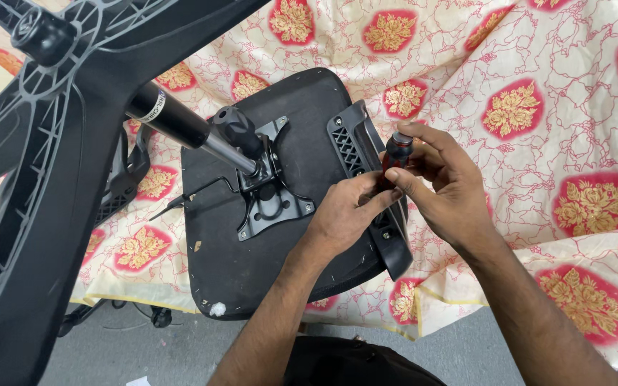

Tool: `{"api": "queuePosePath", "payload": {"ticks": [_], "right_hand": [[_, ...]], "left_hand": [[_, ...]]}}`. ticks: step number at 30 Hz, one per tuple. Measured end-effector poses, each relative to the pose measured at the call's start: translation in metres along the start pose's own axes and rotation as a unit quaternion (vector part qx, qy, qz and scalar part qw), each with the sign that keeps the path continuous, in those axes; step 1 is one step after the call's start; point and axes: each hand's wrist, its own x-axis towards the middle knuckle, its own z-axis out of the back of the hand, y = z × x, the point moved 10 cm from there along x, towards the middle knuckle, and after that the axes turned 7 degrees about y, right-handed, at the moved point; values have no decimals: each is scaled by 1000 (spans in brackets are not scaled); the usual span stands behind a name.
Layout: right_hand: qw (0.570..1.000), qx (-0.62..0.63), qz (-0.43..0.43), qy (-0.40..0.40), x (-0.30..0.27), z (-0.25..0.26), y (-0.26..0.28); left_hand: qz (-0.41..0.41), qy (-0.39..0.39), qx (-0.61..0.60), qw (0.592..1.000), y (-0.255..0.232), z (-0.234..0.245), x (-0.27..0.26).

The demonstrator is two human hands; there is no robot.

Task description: The person attaches a black plastic armrest to the underside of an office chair seat using a screwdriver. They align the armrest, insert screws, and tighten them to secure the part in place.

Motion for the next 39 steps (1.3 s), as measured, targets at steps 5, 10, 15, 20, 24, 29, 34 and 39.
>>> {"api": "queuePosePath", "payload": {"ticks": [5,10,15,20,24,29,34,39], "right_hand": [[999,9,33,27,-6,4,9],[999,8,8,47,-14,-2,0],[999,-8,7,50,-20,-3,2],[999,-21,20,45,-20,-1,7],[999,-20,13,35,-21,-2,5],[1000,1,22,22,-20,-4,7],[996,-64,23,-55,-18,-3,7],[994,-81,18,-70,-23,-8,10]], "left_hand": [[2,-25,2,1000,-10,-6,-4],[8,-32,-13,999,-4,-13,-15],[15,-30,-21,999,0,-17,-21],[-2,-33,-8,999,-4,-17,-20],[13,-26,-4,1000,1,-19,-18],[15,-27,-26,999,7,-19,-18],[38,-51,-2,998,13,-21,-24],[53,-63,-20,996,14,-21,-30]]}}
